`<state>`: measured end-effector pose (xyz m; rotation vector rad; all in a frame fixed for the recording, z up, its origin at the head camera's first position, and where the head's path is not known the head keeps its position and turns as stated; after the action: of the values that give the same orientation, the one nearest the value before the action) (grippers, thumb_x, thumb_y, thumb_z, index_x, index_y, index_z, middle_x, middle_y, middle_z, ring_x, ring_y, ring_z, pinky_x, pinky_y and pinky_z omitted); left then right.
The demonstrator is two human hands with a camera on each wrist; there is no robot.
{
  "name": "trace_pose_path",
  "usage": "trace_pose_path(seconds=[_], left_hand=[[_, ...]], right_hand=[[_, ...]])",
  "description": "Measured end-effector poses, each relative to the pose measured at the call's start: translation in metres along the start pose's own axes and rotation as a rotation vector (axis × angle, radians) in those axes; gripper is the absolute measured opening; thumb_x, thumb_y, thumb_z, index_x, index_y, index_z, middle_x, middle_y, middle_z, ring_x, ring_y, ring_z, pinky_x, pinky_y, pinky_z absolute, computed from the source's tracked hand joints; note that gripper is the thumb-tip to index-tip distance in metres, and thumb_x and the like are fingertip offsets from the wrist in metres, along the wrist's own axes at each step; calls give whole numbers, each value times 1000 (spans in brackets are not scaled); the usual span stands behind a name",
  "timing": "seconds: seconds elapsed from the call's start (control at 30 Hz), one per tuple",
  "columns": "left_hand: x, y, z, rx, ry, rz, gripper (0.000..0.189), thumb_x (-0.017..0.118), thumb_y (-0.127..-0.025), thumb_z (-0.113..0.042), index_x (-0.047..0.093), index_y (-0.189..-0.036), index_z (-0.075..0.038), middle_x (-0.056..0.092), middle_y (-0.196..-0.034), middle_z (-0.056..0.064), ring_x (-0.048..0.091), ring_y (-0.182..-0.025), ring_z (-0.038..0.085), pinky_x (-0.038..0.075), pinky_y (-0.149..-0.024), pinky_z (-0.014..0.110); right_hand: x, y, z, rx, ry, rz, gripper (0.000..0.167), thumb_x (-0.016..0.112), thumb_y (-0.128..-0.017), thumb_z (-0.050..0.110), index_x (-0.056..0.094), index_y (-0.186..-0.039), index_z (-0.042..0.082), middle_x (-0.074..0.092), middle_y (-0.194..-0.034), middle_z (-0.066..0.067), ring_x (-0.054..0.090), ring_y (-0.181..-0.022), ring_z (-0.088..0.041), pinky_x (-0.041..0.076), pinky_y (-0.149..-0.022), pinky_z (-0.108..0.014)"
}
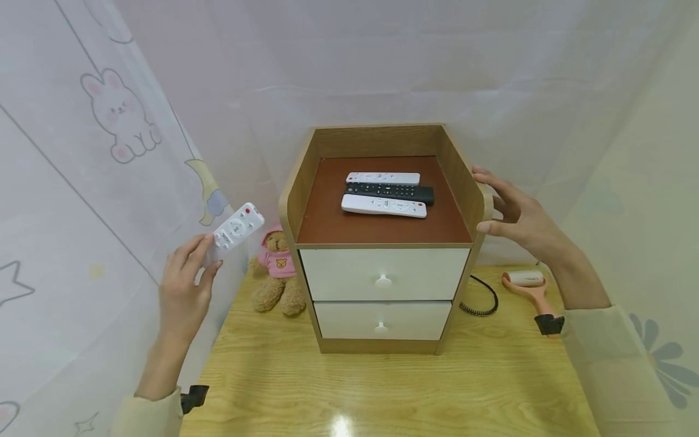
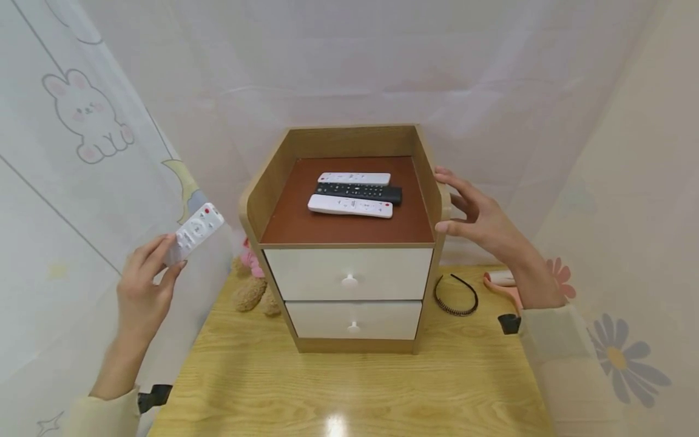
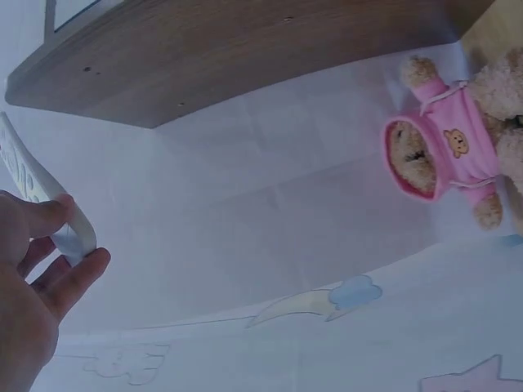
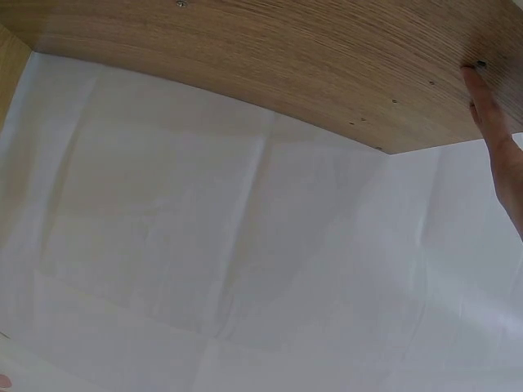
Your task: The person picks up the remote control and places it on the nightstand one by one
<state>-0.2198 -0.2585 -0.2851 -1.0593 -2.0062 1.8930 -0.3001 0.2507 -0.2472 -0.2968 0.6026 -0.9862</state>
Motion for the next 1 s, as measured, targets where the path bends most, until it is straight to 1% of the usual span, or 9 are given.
trace_pose_path(seconds=[0.1, 0.2, 0.37, 0.47, 0.6, 0.8, 0.87, 1.0], left_hand=[[-5, -15, -11, 17, 8, -14, 57, 76, -67, 18, 64, -121, 3, 63, -115, 23, 54, -92, 43, 37, -82, 18], [-8, -28, -19, 32, 13, -34, 57, 76, -66, 19, 65, -119, 2, 63, -114, 22, 55, -92, 43, 37, -81, 20], [-11, -48, -35, 53, 26, -40, 55, 76, -65, 20, 67, -117, 2, 64, -113, 22, 55, -93, 43, 37, -80, 21], [-11, -60, -47, 73, 41, -27, 53, 76, -66, 20, 67, -116, 3, 64, -114, 21, 55, -92, 42, 38, -80, 21], [-7, -74, -60, 111, 59, 7, 52, 76, -68, 18, 67, -117, 2, 64, -116, 19, 56, -93, 41, 40, -80, 26], [0, -90, -76, 158, 60, 57, 53, 76, -71, 14, 66, -121, -1, 64, -121, 15, 57, -96, 38, 44, -76, 32], [2, -95, -82, 173, 70, 68, 52, 76, -72, 13, 65, -121, -1, 64, -121, 15, 57, -96, 38, 44, -74, 33], [5, -107, -97, 205, 102, 85, 49, 74, -75, 12, 66, -121, -2, 65, -120, 14, 58, -97, 38, 45, -76, 36]], right_hand=[[0, 0, 0, 1, 2, 0, 80, 57, -84, -21, 25, -152, 8, 10, -162, -5, 27, -141, -28, 42, -102, -19], [0, 1, 0, 11, 8, -3, 80, 56, -85, -21, 25, -153, 9, 10, -162, -4, 28, -140, -27, 43, -101, -19], [0, 1, -1, 20, 10, -9, 80, 56, -85, -21, 25, -153, 9, 11, -162, -3, 27, -141, -27, 42, -101, -19], [0, 1, -1, 22, 5, -10, 80, 57, -85, -21, 26, -152, 9, 11, -162, -3, 26, -141, -28, 41, -102, -19], [0, 1, 0, 16, -1, -4, 80, 57, -85, -21, 25, -153, 8, 11, -162, -3, 26, -141, -28, 42, -102, -19], [1, 0, -1, 20, 5, -2, 80, 56, -85, -20, 25, -153, 9, 10, -162, -3, 26, -141, -28, 43, -100, -20], [1, 0, -1, 21, 7, 0, 80, 56, -86, -20, 25, -153, 9, 10, -162, -3, 27, -141, -27, 44, -100, -20], [1, 1, -1, 12, 9, -1, 80, 56, -85, -20, 25, -153, 9, 10, -162, -4, 30, -139, -26, 45, -98, -20]])
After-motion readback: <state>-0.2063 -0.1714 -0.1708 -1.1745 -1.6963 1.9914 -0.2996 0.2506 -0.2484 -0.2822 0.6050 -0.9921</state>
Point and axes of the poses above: each hand's wrist, its own y-axis away from the middle knuckle, its own x-axis out of the palm, z = x × y, the point moved 7 cm from there along -y, towards the middle knuckle
